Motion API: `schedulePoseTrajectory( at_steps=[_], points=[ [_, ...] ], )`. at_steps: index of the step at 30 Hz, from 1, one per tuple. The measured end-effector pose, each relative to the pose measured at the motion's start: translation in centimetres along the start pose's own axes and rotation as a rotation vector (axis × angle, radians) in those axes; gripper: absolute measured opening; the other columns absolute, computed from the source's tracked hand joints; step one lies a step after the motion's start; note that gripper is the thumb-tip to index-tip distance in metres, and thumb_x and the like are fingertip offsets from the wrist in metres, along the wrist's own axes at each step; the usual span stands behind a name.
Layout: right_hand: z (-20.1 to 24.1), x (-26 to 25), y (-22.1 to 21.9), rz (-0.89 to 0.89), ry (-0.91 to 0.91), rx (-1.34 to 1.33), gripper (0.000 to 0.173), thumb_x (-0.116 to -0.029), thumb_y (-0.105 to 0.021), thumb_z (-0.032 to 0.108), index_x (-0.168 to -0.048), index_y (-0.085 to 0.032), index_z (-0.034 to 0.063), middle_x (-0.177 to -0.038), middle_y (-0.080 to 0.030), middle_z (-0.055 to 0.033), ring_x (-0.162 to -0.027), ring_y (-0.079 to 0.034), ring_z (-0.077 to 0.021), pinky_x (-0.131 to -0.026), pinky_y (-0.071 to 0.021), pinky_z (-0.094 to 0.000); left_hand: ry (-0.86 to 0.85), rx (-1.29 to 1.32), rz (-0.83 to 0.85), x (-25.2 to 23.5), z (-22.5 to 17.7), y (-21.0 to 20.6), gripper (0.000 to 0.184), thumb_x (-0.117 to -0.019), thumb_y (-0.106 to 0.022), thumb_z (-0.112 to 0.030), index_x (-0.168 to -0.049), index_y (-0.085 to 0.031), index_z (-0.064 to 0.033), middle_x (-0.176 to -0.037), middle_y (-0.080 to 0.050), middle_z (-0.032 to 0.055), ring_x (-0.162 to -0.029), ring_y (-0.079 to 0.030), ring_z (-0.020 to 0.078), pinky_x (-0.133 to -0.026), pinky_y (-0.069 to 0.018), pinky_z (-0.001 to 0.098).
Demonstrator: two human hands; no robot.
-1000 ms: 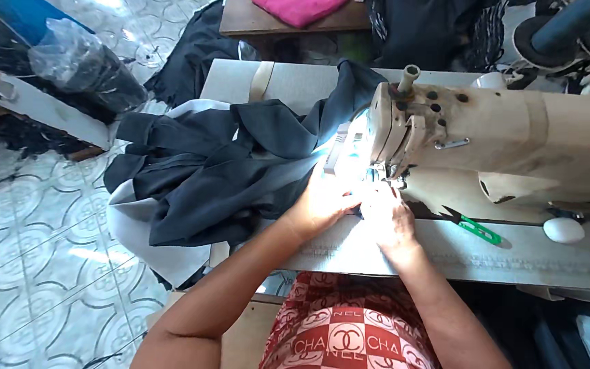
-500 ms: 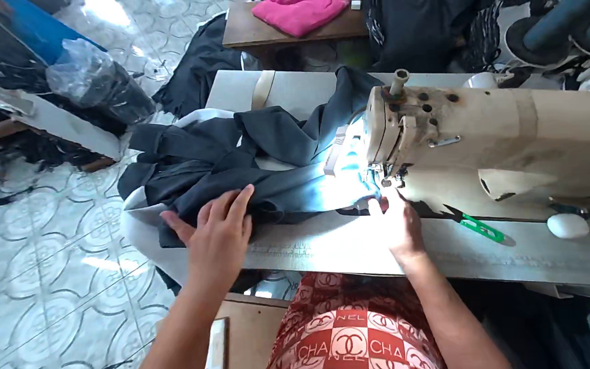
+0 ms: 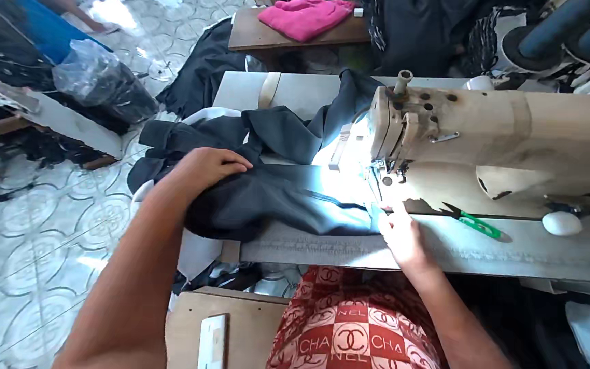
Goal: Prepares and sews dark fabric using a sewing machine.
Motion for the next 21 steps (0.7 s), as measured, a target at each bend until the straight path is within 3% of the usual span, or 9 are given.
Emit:
schedulePoseTrajectory(
  at_steps=[2,4,7,9,11,14,18,21],
  points=[
    [0.7,0.3,-0.1,-0.087,0.050,0.131,0.032,-0.1016,-0.054,0.019,-0.128,-0.067,0.0051,-0.093,-0.073,-0.0156,-0.084,-0.072,-0.0301,-0.078,-0.0570,-0.0477,0.041,-0.108,0.096,-1.2,0.6,-2.1,0.018,-0.1032,-0.062,-0.018,-0.110,-0.078,-0.0151,-0.116,-0.075,0.0128,-0.112,-0.069,0.0387,-0.097,-0.0475,0.0701],
    [1.5,0.8,0.5,-0.229,0.156,0.156,0.028,-0.0978,-0.062,0.018,-0.118,-0.072,0.0025,-0.106,-0.073,-0.0179,-0.094,-0.073,-0.0300,-0.084,-0.0594,-0.0446,0.046,-0.246,0.093,-0.9,-1.4,-0.5,0.019,-0.1024,-0.063,-0.015,-0.114,-0.078,-0.0160,-0.122,-0.071,0.0143,-0.117,-0.066,0.0403,-0.096,-0.0484,0.0707],
    [2.4,1.7,0.9,-0.381,0.288,0.129,0.020,-0.0933,-0.068,0.017,-0.103,-0.075,0.0014,-0.099,-0.073,-0.0161,-0.088,-0.073,-0.0274,-0.079,-0.0608,-0.0413,-0.022,-0.336,-0.075,1.9,-7.3,3.8,0.018,-0.0991,-0.066,-0.009,-0.113,-0.076,-0.0071,-0.125,-0.068,0.0208,-0.122,-0.060,0.0488,-0.096,-0.0438,0.0750],
    [2.6,1.6,0.4,-0.386,0.305,0.109,0.018,-0.0923,-0.069,0.017,-0.099,-0.075,0.0015,-0.093,-0.074,-0.0138,-0.083,-0.074,-0.0254,-0.075,-0.0609,-0.0397,-0.132,-0.308,-0.183,4.0,-11.9,3.8,0.018,-0.1016,-0.061,-0.012,-0.111,-0.075,-0.0034,-0.123,-0.068,0.0211,-0.118,-0.061,0.0473,-0.095,-0.0466,0.0702],
    [2.4,1.3,-0.5,-0.329,0.275,0.084,0.022,-0.0923,-0.071,0.021,-0.098,-0.073,-0.0005,-0.093,-0.073,-0.0158,-0.082,-0.073,-0.0264,-0.075,-0.0604,-0.0395,-0.271,-0.208,-0.193,5.3,-16.8,0.0,0.018,-0.1008,-0.061,-0.015,-0.108,-0.076,-0.0077,-0.115,-0.071,0.0162,-0.110,-0.067,0.0385,-0.091,-0.0527,0.0614],
    [2.1,1.1,-1.0,-0.253,0.199,0.083,0.030,-0.0935,-0.071,0.024,-0.103,-0.071,-0.0039,-0.101,-0.071,-0.0213,-0.086,-0.072,-0.0307,-0.077,-0.0597,-0.0426,-0.434,-0.011,-0.159,4.8,-22.3,-9.0,0.024,-0.1040,-0.055,-0.019,-0.112,-0.076,-0.0137,-0.117,-0.074,0.0053,-0.110,-0.070,0.0252,-0.094,-0.0551,0.0482],
    [1.5,1.0,-0.7,-0.224,0.143,0.121,0.030,-0.0955,-0.070,0.026,-0.105,-0.071,-0.0024,-0.102,-0.072,-0.0204,-0.089,-0.073,-0.0306,-0.080,-0.0594,-0.0427,-0.454,0.019,-0.318,2.9,-21.6,-14.5,0.030,-0.1059,-0.052,-0.022,-0.122,-0.074,-0.0106,-0.127,-0.072,0.0046,-0.120,-0.067,0.0217,-0.102,-0.0528,0.0425],
    [0.6,0.4,0.1,-0.276,0.157,0.010,0.021,-0.0940,-0.067,0.018,-0.097,-0.072,-0.0019,-0.085,-0.071,-0.0139,-0.075,-0.070,-0.0215,-0.072,-0.0582,-0.0376,-0.437,0.007,-0.322,2.8,-20.9,-14.6,0.032,-0.1058,-0.052,-0.025,-0.125,-0.073,-0.0108,-0.130,-0.071,0.0042,-0.120,-0.067,0.0217,-0.102,-0.0527,0.0434]
  ],
)
Point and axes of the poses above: each hand's wrist, its own x-axis away from the middle knuckle, its own y-axis out of the back of the hand, z = x × y, the point moved 8 cm from there along -x, towards the middle knuckle
